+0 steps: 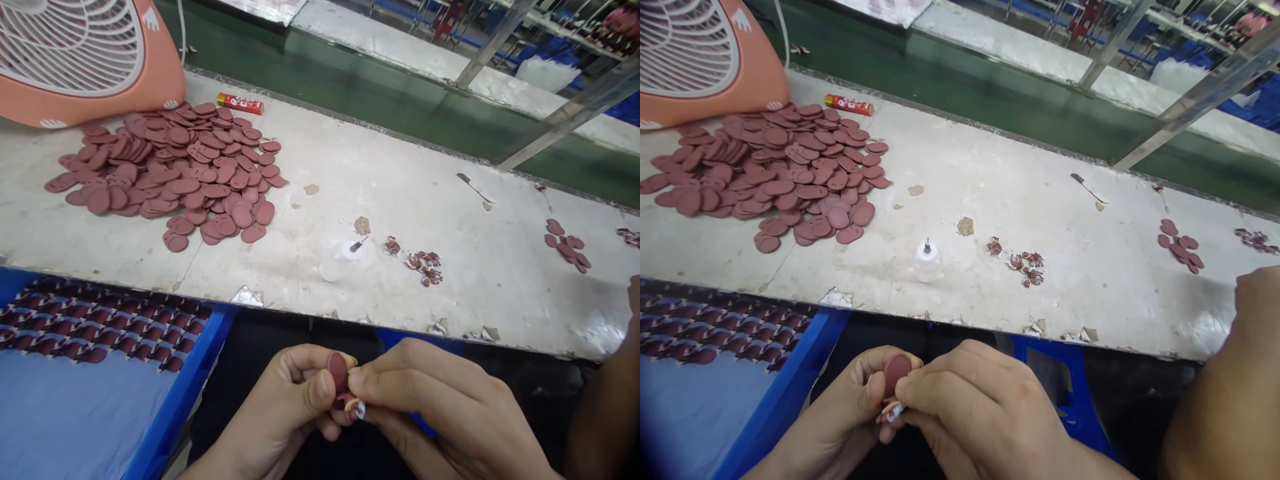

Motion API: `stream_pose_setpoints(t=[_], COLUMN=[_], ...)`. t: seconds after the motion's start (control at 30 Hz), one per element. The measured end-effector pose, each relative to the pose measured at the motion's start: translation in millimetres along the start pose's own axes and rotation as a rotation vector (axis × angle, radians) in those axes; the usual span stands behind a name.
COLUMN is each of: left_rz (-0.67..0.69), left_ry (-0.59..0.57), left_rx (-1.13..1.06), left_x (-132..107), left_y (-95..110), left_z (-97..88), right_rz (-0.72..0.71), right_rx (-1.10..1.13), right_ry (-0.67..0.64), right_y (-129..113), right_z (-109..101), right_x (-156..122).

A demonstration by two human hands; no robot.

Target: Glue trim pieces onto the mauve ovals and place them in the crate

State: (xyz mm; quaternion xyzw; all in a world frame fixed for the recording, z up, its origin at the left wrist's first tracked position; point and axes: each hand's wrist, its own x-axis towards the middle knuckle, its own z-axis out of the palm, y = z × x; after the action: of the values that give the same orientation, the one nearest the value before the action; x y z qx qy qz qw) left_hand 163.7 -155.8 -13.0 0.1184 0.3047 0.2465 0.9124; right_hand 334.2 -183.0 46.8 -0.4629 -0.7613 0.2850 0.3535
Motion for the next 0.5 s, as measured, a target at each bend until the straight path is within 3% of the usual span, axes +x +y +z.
stream_pose_setpoints(t=[0.5], left_rz=[0.005], left_ry=[0.011], left_rx=[0.004], left_x=[-1.2], left_y=[-2.5], left_z=[-0.9], right_rz=[0.021], right_rx=[0.008], right_ry=[-0.004], right_y=[-0.1], right_z=[1.4], right_x=[-0.1])
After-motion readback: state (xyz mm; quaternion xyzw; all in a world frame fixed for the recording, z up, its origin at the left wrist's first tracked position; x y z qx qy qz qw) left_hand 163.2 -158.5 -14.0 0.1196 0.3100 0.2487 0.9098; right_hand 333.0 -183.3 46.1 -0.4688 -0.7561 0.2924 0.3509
